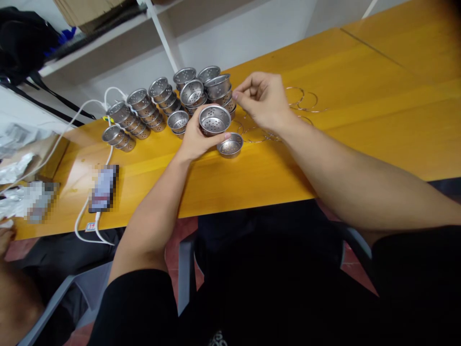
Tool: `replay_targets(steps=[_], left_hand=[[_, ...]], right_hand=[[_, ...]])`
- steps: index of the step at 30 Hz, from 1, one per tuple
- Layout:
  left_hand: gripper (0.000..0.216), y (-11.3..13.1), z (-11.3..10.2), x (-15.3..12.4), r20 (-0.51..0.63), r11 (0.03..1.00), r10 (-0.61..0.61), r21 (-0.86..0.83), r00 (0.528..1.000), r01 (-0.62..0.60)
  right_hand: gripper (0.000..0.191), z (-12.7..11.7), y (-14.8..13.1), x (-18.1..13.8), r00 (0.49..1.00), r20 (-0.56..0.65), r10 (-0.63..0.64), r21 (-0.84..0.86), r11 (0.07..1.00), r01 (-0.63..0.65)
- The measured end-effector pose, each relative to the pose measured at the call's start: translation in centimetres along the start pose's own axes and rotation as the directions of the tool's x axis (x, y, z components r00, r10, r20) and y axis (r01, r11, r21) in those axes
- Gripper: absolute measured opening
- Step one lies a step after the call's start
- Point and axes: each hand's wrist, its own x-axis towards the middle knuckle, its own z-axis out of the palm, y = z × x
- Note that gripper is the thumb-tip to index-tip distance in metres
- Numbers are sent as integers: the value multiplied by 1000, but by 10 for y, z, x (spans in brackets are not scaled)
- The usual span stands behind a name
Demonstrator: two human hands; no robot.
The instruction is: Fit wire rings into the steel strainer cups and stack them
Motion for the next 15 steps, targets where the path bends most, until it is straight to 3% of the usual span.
replay_targets(steps=[5,11,15], left_hand=[[124,-8,1,0,-23,1000,0,3,1000,0],[128,-13,4,0,-17,1000,-1,1,1000,1],[119,-18,6,-1,-19,999,33,-14,999,-34]], right_hand=[[58,10,0,-5,993,109,38,60,997,-45],[54,12,-3,-8,997,40,64,18,998,-65],[55,12,-9,-11,995,54,79,-79,994,-74]])
